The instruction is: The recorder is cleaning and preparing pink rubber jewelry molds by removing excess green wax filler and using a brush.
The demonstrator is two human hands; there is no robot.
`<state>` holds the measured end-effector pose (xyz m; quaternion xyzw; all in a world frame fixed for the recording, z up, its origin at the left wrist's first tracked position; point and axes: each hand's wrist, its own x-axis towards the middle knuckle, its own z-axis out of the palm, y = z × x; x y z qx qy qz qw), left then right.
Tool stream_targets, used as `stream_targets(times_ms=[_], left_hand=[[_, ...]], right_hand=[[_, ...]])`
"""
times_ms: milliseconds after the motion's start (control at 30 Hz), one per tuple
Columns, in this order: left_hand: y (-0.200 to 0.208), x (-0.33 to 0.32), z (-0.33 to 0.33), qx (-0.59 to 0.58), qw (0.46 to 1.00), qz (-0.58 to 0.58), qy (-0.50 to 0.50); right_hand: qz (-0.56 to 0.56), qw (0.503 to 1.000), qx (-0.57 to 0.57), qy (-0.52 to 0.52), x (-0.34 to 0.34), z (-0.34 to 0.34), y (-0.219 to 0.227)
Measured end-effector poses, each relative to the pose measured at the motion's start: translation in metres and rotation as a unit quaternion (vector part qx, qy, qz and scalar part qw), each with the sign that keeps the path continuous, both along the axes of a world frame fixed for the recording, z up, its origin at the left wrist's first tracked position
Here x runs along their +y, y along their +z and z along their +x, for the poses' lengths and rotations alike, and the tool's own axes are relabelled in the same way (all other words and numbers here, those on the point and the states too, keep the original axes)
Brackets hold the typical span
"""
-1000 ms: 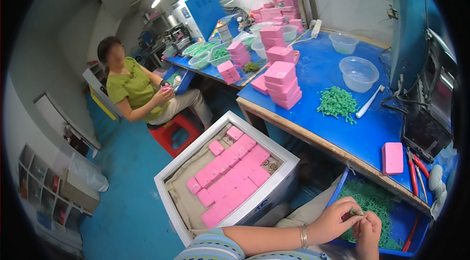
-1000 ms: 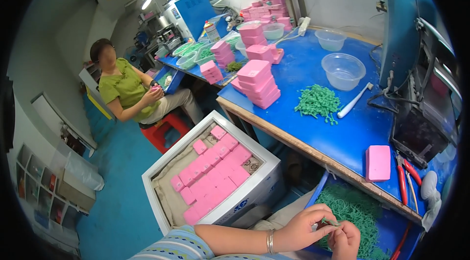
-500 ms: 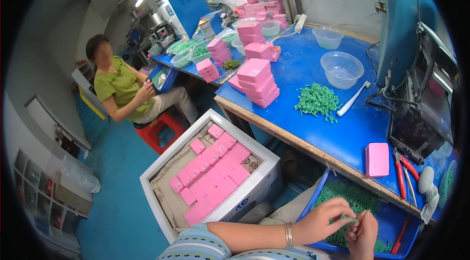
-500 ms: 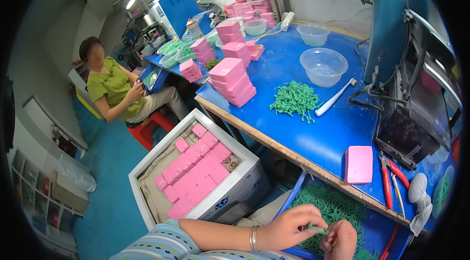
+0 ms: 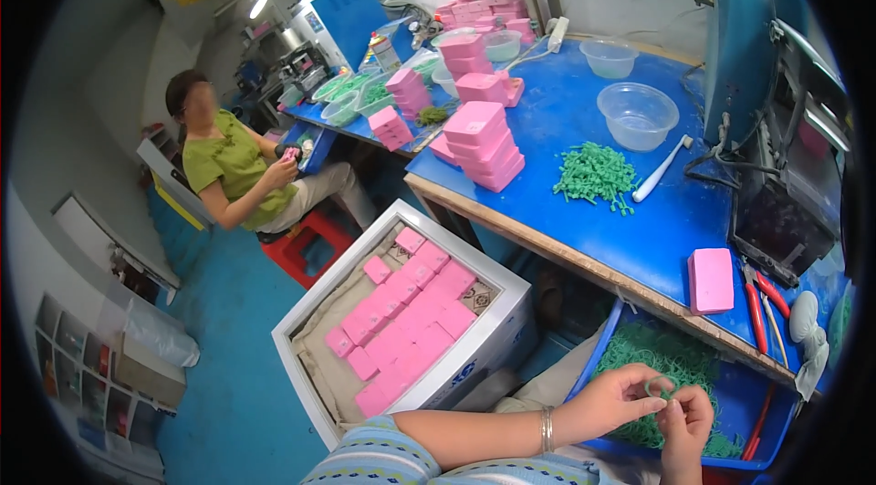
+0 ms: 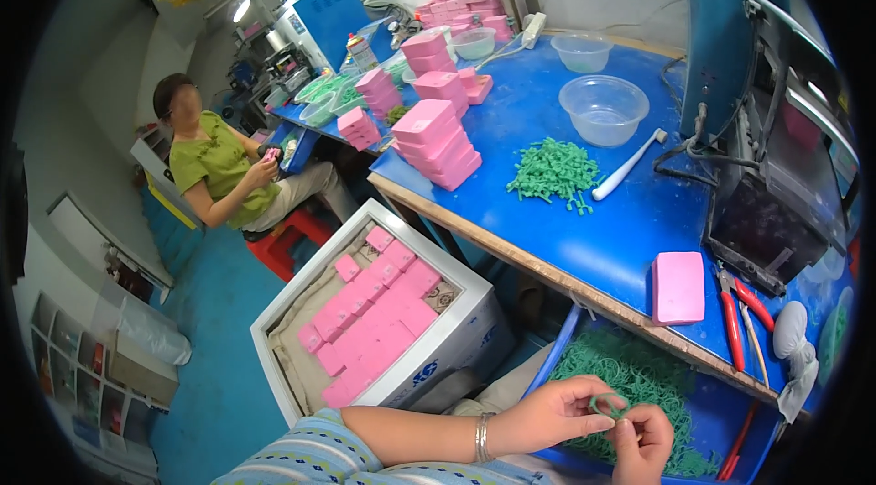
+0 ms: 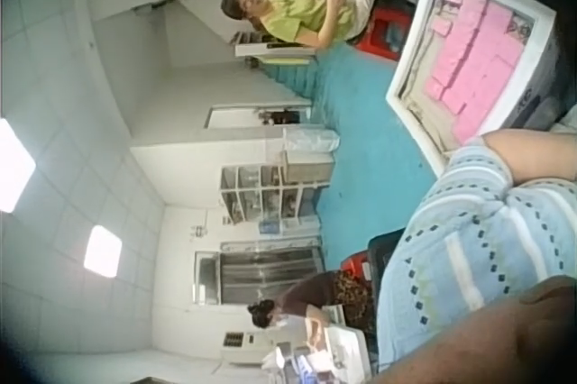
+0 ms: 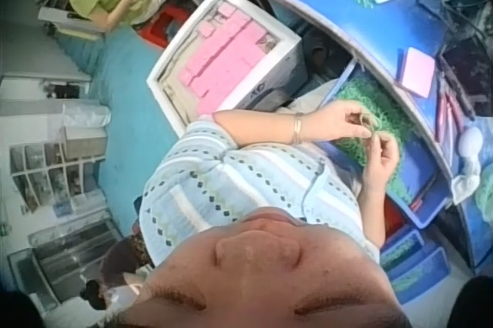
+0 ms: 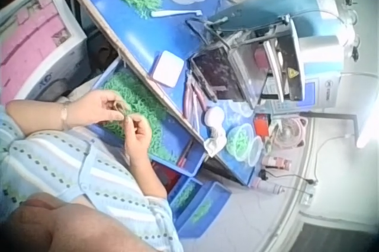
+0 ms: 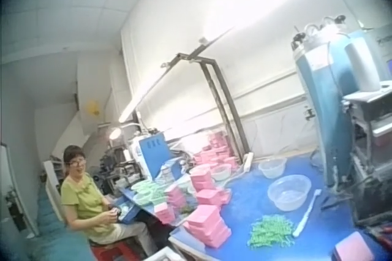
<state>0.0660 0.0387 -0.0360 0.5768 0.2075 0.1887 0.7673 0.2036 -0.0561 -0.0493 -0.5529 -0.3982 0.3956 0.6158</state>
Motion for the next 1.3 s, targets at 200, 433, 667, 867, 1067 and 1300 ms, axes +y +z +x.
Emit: stream_targets(times_ms=[200,433,667,867,1067,1300], left_hand=[[0.003,0.000,0.002,-0.034,0.991,-0.123,0.030],[0.001,-0.004,-0.003,-0.031,0.990,-0.129,0.051],[-0.003,0.000,-0.004,-0.050,0.987,-0.135,0.068],[0.000,-0.003,-0.010,-0.026,0.986,-0.148,0.066],[-0.006,-0.001,-0.002,-0.020,0.989,-0.137,0.050],[-0.013,0.000,-0.008,-0.031,0.988,-0.143,0.058]], right_hand=[[-0.006,0.999,0.007,-0.031,-0.007,0.004,0.003],[-0.007,0.999,0.007,-0.030,-0.009,-0.001,0.004],[-0.011,0.998,0.008,-0.054,-0.003,-0.002,-0.004],[-0.008,0.999,0.000,-0.040,-0.005,0.001,-0.008],[-0.090,0.996,-0.020,-0.004,-0.018,0.009,-0.013],[-0.062,0.998,-0.001,-0.029,-0.005,-0.004,-0.009]])
